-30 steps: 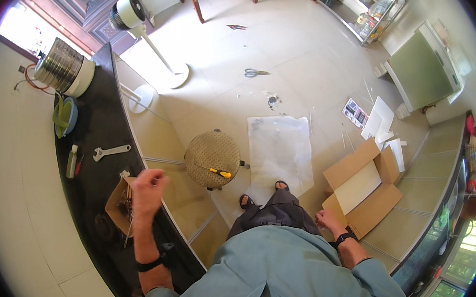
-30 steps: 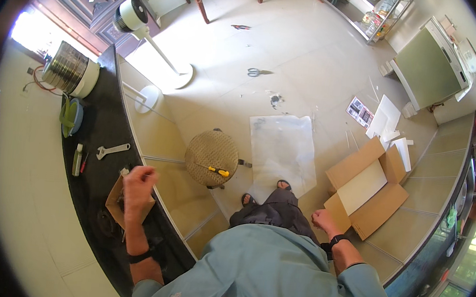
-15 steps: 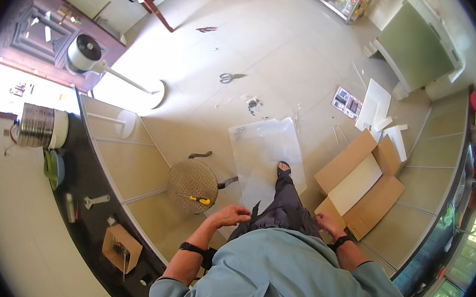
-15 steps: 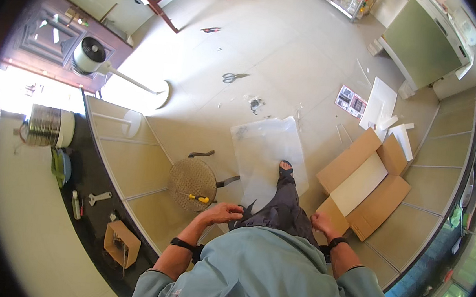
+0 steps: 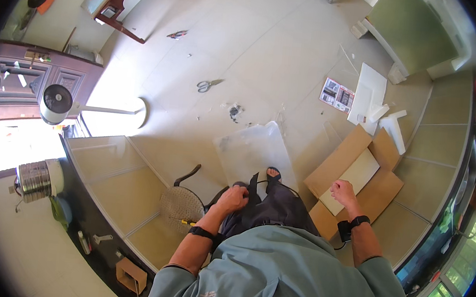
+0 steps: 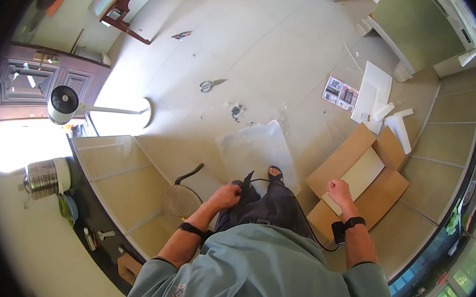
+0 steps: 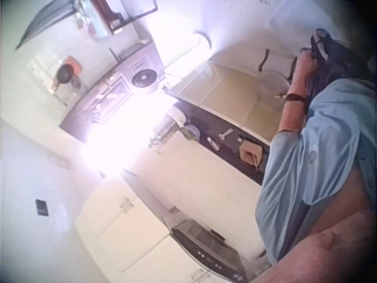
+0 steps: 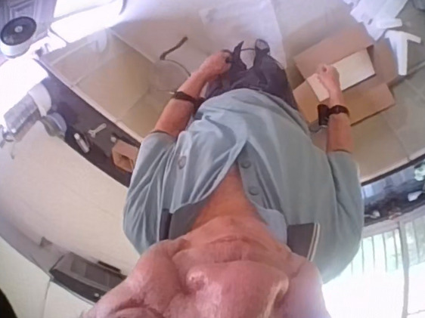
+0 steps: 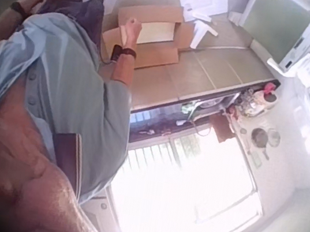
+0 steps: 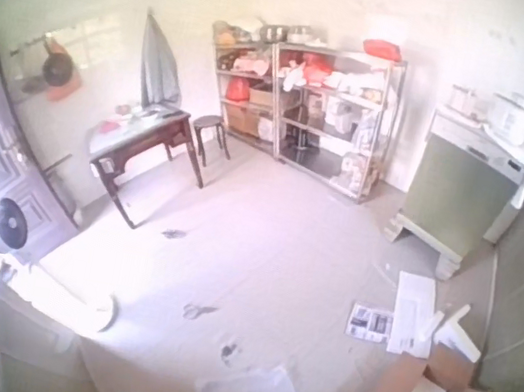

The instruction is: The person handles cabinet doors near a shelf and then sits on the kitchen floor to assemble small metal components and hardware by hand.

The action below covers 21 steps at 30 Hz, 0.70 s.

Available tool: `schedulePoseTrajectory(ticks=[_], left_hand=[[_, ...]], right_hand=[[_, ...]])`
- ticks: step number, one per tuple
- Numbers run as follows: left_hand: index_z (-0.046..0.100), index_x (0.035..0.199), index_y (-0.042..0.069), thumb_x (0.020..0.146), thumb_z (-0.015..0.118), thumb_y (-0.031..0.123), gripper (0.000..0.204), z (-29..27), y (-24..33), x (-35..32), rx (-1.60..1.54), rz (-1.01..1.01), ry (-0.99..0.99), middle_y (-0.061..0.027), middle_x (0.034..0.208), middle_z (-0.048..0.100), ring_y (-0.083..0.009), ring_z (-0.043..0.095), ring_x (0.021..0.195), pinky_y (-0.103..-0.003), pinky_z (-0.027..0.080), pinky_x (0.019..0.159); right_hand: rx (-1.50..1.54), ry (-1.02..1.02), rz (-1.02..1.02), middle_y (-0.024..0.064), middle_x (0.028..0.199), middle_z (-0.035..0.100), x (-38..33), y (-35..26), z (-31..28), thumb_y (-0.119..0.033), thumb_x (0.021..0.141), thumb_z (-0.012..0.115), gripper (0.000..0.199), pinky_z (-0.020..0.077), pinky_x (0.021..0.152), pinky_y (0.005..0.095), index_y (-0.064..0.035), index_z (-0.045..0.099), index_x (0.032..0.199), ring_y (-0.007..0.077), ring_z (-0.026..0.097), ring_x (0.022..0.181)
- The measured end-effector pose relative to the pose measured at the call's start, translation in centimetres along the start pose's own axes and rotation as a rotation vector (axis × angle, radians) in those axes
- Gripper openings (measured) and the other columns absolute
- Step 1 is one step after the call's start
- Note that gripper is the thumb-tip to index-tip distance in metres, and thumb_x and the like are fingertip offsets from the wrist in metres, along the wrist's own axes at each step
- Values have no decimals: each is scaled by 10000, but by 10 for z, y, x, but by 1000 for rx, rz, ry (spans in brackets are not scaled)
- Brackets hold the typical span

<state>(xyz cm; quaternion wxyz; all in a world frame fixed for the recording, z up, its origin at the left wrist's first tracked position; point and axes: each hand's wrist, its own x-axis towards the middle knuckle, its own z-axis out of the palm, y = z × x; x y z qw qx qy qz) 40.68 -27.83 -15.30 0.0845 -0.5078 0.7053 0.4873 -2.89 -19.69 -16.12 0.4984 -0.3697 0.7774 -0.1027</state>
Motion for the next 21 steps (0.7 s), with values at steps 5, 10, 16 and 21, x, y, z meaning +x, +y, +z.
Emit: schedulePoseTrajectory(ticks=[5, 10, 16, 21], left_hand=[[679, 806, 25, 768, 614, 207, 197, -73, 47, 69, -109, 8, -22, -198, 773, 658, -359, 652, 788, -431, 506, 713], [688, 871, 39, 787, 608, 211, 208, -108, 57, 142, -151, 164, -201, -180, 836, 678, -340, 660, 836, -409, 509, 752], [719, 897, 43, 728, 659, 357, 362, -134, 15, 257, -153, 359, -331, -189, 853, 690, -345, 665, 828, -436, 512, 764], [730, 888, 38, 752, 692, 370, 361, -240, 33, 346, -236, 248, -359, -176, 878, 703, -306, 679, 848, -406, 517, 774]], right_hand=[[-241, 48, -282, 172, 723, 638, 23, -78, -17, -150, 860, 528, 198, 499, 606, 357, 19, 626, 828, 279, 637, 637], [-314, -48, -330, 215, 774, 603, 50, -195, -62, -156, 864, 539, 178, 473, 633, 380, 7, 605, 833, 356, 600, 695], [-375, 88, -417, 207, 705, 561, 136, -302, -120, -196, 903, 529, 237, 432, 575, 421, -18, 564, 751, 382, 547, 636], [-332, -78, -256, 184, 740, 614, 232, -307, -149, -174, 867, 513, 211, 483, 627, 404, -17, 612, 766, 329, 624, 698]])
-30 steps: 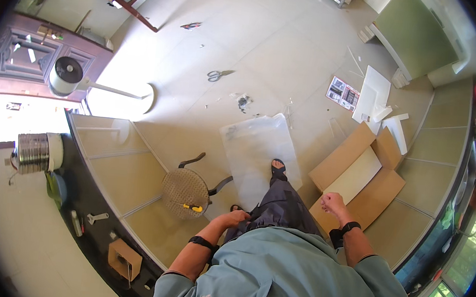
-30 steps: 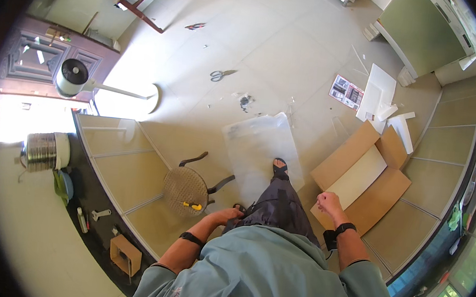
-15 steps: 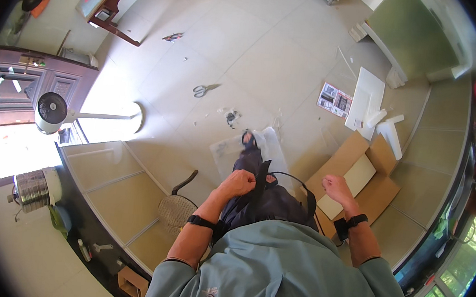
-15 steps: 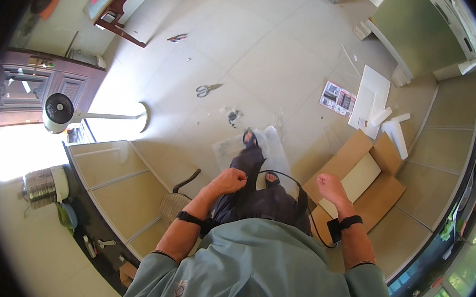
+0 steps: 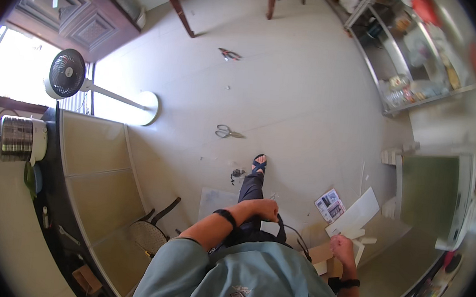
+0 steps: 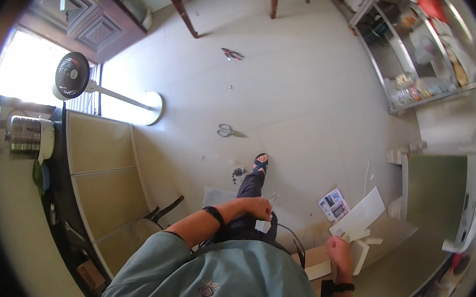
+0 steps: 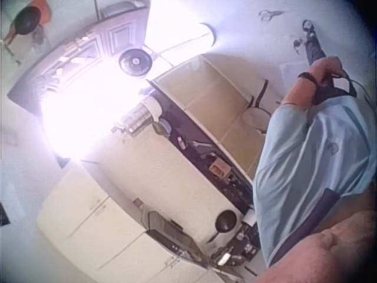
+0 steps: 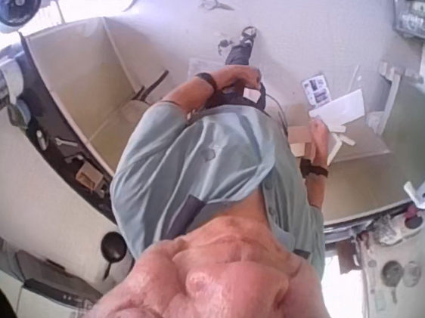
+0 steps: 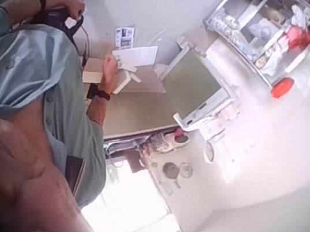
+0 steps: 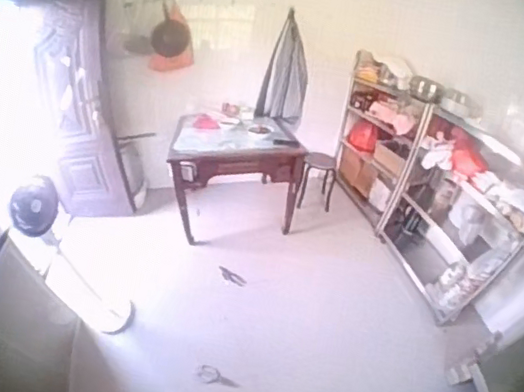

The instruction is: The person handles cabinet doors near a shelf and then sits on the kitchen floor to assemble small metal components and hardware by hand.

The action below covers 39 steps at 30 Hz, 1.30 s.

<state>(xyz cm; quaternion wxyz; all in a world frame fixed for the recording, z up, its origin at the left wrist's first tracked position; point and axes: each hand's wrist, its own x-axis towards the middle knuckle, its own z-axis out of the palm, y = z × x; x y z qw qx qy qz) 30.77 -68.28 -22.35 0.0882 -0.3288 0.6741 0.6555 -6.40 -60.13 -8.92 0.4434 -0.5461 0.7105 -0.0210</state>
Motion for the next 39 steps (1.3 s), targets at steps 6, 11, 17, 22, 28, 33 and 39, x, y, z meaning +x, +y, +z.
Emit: schedulePoseTrajectory(ticks=[6, 11, 17, 22, 28, 33, 39], left_hand=[[698, 1023, 94, 790, 609, 384, 382, -82, -19, 44, 40, -65, 154, -189, 970, 690, -356, 661, 917, -448, 508, 791], [666, 1097, 59, 810, 600, 326, 397, -119, 5, 67, 37, 163, -125, -196, 1040, 675, -348, 648, 946, -427, 498, 826], [673, 966, 72, 830, 609, 260, 241, -170, -36, 84, 19, 82, 128, -174, 1003, 675, -331, 633, 930, -420, 488, 802], [689, 883, 62, 777, 637, 287, 254, -215, 22, 55, -80, -230, 565, -189, 890, 685, -335, 657, 869, -423, 507, 763], [703, 916, 79, 783, 625, 289, 260, -225, 70, 32, -506, -622, 436, -132, 781, 697, -254, 680, 682, -400, 538, 639], [673, 981, 80, 842, 631, 314, 276, -213, 90, 28, -907, -768, 468, -86, 675, 650, -189, 639, 551, -316, 535, 538], [521, 1279, -5, 880, 634, 441, 609, -184, 78, 45, -926, -748, 625, -127, 790, 702, -205, 688, 645, -331, 554, 647]], right_hand=[[-183, -138, -185, 162, 694, 637, 114, -99, -34, -159, 856, 555, 197, 511, 616, 357, 15, 640, 816, 263, 650, 645], [-293, -172, -215, 176, 788, 674, 202, -137, -56, -178, 849, 562, 201, 528, 676, 375, -13, 674, 877, 319, 675, 738], [-458, -504, -387, 195, 971, 680, 314, -167, -67, -225, 849, 607, 269, 507, 855, 432, -43, 676, 1034, 370, 637, 947], [-578, -648, -362, 178, 1027, 686, 420, -216, -118, -353, 835, 601, 364, 487, 907, 428, -74, 690, 1052, 346, 632, 1003], [-782, -952, -446, 153, 1049, 692, 505, -262, -134, -356, 838, 577, 397, 502, 886, 396, -78, 680, 1102, 323, 648, 986], [-895, -1061, -658, 189, 1067, 678, 535, -291, -122, -348, 857, 519, 407, 486, 907, 438, -59, 676, 1097, 361, 634, 1003], [-943, -988, -654, 227, 970, 679, 581, -364, -99, -255, 838, 569, 304, 502, 866, 473, -37, 691, 1013, 404, 642, 944]])
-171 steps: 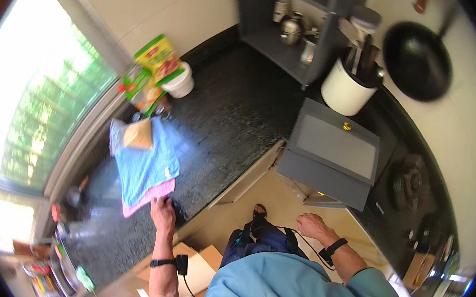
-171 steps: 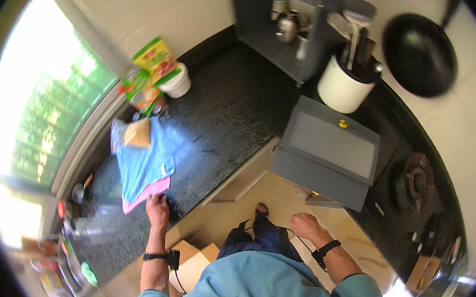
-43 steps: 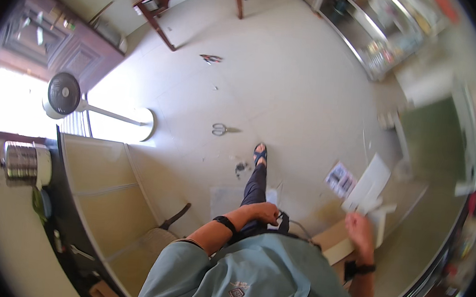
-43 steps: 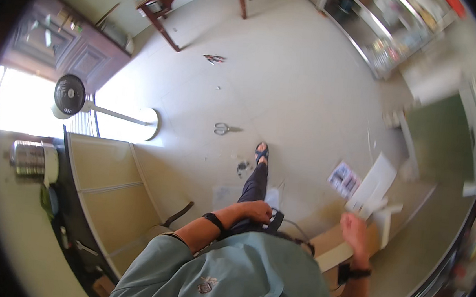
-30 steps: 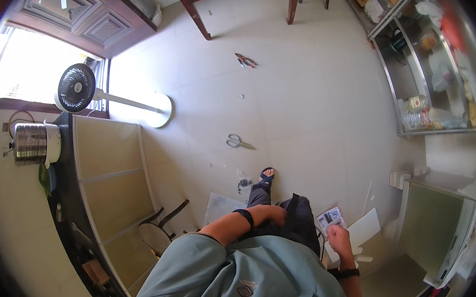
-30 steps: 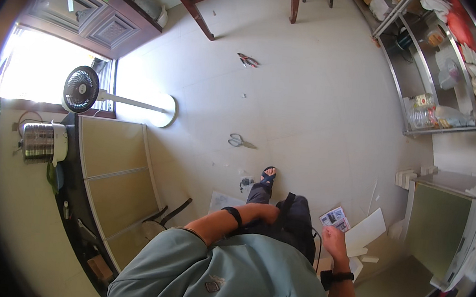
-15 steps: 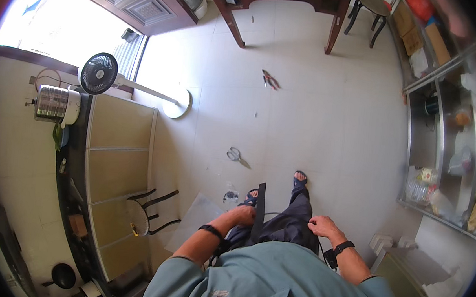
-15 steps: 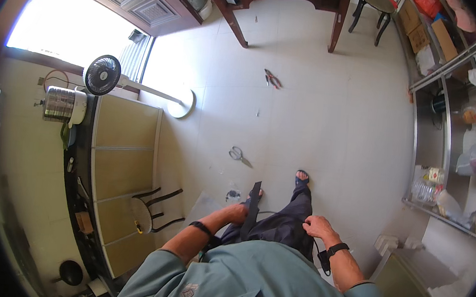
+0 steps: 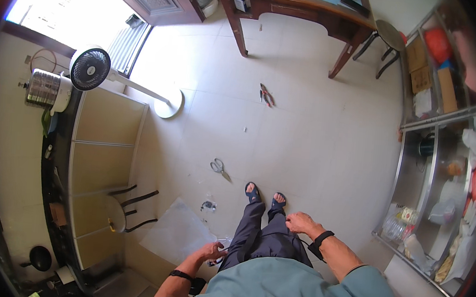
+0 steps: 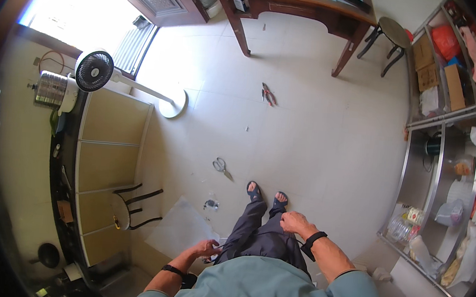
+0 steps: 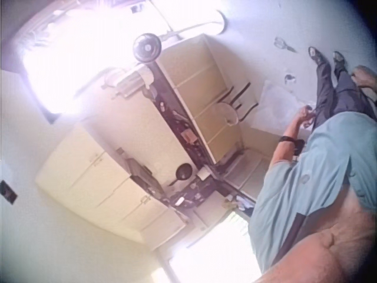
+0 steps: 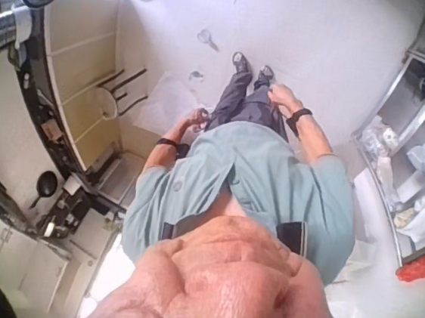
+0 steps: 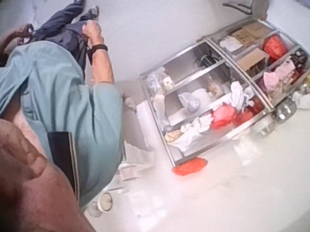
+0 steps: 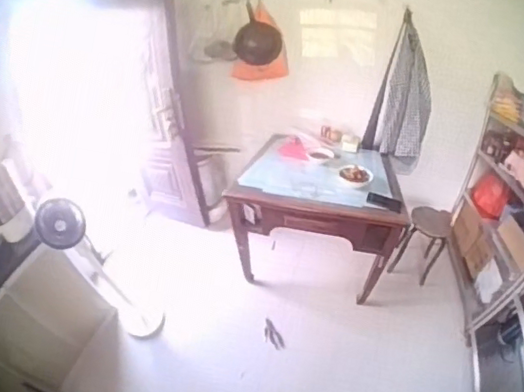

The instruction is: The person handles cabinet doors near a shelf and then sits on the kitchen floor to assemble small metal components and hardware by hand.

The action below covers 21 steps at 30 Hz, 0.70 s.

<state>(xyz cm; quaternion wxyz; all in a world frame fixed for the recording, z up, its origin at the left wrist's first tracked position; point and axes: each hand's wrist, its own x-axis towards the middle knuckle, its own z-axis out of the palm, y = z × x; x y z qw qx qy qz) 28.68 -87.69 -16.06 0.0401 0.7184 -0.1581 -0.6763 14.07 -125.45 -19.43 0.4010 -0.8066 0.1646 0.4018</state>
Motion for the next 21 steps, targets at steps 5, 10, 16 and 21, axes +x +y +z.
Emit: schedulePoseTrajectory(ticks=[5, 10, 16, 21], left_hand=[[537, 1256, -36, 910, 554, 511, 648, 0, -7, 25, -193, 81, 57, -192, 1032, 687, -294, 669, 939, -374, 516, 840], [526, 1264, -49, 912, 545, 517, 666, -32, 15, 49, -550, -10, 53, -210, 1168, 630, -293, 609, 1073, -376, 479, 916], [517, 1263, -47, 887, 625, 391, 587, -46, 37, 63, -748, 155, 399, -219, 1134, 636, -291, 617, 1030, -362, 480, 912], [632, 984, -9, 830, 699, 288, 342, -76, 65, 57, -743, -57, 397, -103, 851, 660, -201, 611, 802, -345, 498, 743]], right_hand=[[-175, 78, -27, 233, 918, 679, 44, -4, -69, -240, 829, 539, 283, 510, 831, 500, -34, 700, 937, 422, 645, 900], [-201, 159, 20, 246, 872, 670, 87, -24, -118, -215, 822, 509, 271, 506, 819, 516, -24, 691, 880, 453, 634, 872], [-197, 102, -27, 243, 1051, 654, 119, -63, -174, -248, 824, 618, 277, 498, 854, 496, -2, 673, 939, 431, 620, 983], [-329, -115, 84, 240, 1034, 667, 152, -70, -192, -76, 724, 596, 254, 532, 834, 452, 28, 698, 932, 399, 646, 990]])
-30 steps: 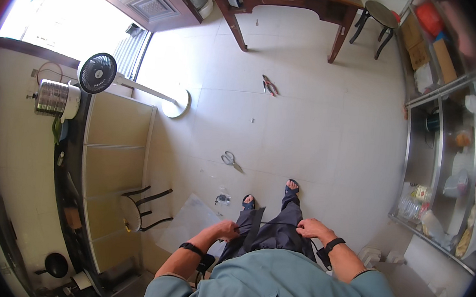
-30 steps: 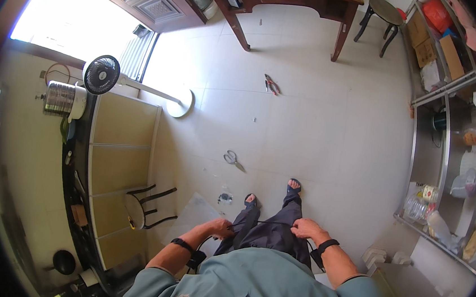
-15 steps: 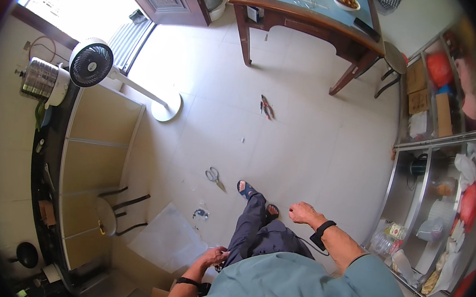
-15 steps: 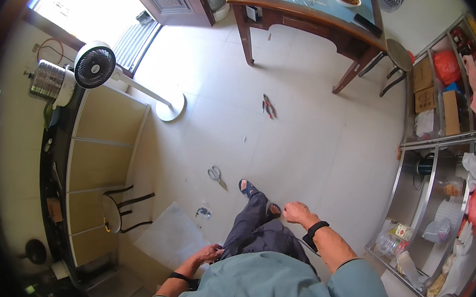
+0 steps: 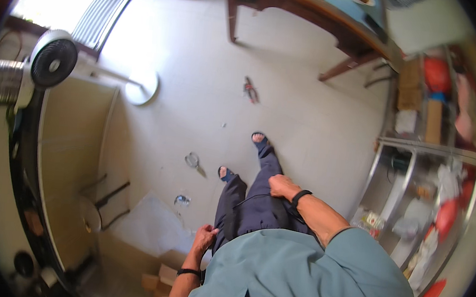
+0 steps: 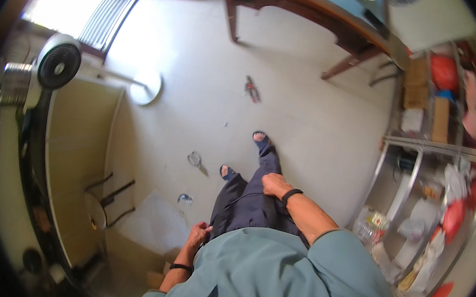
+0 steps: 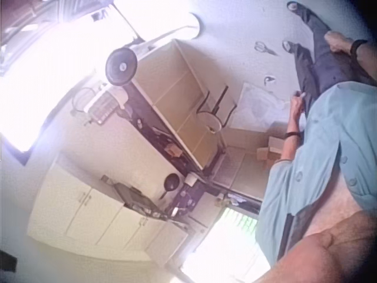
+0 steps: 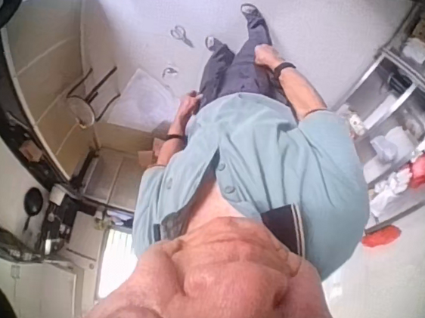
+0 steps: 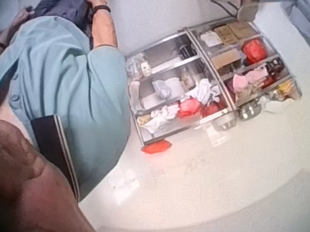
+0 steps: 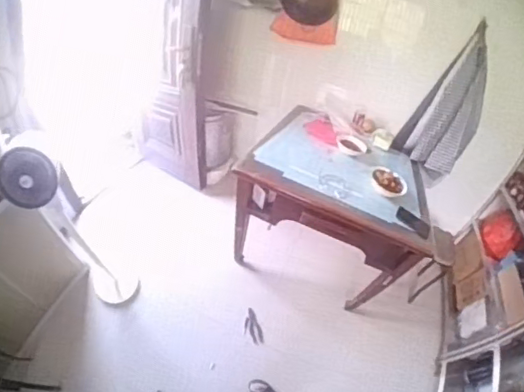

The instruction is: The person handles cabinet doors near a shelf and then sits on the kitchen floor to assemble small metal components and hardware by hand.

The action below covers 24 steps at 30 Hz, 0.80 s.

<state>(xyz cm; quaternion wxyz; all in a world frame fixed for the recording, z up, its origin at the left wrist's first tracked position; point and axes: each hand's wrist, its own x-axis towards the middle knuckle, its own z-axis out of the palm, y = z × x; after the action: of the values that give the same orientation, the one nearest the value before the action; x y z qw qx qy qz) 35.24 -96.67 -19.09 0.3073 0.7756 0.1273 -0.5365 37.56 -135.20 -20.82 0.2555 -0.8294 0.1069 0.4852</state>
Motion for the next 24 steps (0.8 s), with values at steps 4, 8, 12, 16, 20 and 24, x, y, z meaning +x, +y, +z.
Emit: schedulePoseTrajectory(ticks=[4, 8, 12, 16, 20, 24], left_hand=[[599, 799, 26, 811, 683, 195, 190, 10, 65, -1, -217, -42, -153, -19, 679, 567, -137, 513, 642, -315, 439, 589], [545, 689, 36, 774, 577, 61, 94, 11, 75, -47, -260, -44, -381, 7, 621, 521, -118, 513, 627, -288, 419, 564], [470, 629, 50, 713, 376, -8, 138, 24, 105, -94, -340, -69, -687, 12, 604, 500, -105, 461, 572, -292, 363, 509], [452, 647, 55, 731, 438, -15, 110, 83, 102, -136, -669, -27, -711, 56, 620, 428, -87, 398, 604, -285, 334, 538], [478, 692, 51, 786, 586, 19, 147, 133, 93, -156, -849, -40, -749, 65, 667, 441, -80, 411, 664, -284, 360, 597], [642, 1021, 18, 846, 634, 39, 176, 157, 86, -172, -1153, -47, -802, 48, 882, 618, -84, 549, 794, -274, 450, 722]], right_hand=[[-80, 32, -49, 210, 891, 688, 36, 71, -16, -120, 723, 594, 177, 534, 786, 469, -34, 708, 828, 369, 670, 883], [-2, -331, -291, 177, 702, 639, 41, 66, -74, -133, 752, 569, 158, 495, 643, 404, -7, 651, 800, 291, 621, 671], [65, -947, -547, 42, 630, 537, 32, 41, -141, -115, 836, 558, 119, 410, 575, 320, -10, 614, 836, 129, 448, 608], [258, -1427, -423, -66, 724, 498, 6, 39, -179, -38, 918, 508, 54, 364, 597, 247, -17, 554, 900, 57, 419, 664], [204, -1534, -123, -75, 675, 459, 13, 10, -192, 25, 792, 622, 143, 327, 545, 251, -48, 499, 777, 48, 393, 625], [-61, -1513, -96, -75, 636, 483, 30, 2, -163, 18, 610, 717, 237, 343, 513, 261, -66, 529, 727, 65, 432, 579]])
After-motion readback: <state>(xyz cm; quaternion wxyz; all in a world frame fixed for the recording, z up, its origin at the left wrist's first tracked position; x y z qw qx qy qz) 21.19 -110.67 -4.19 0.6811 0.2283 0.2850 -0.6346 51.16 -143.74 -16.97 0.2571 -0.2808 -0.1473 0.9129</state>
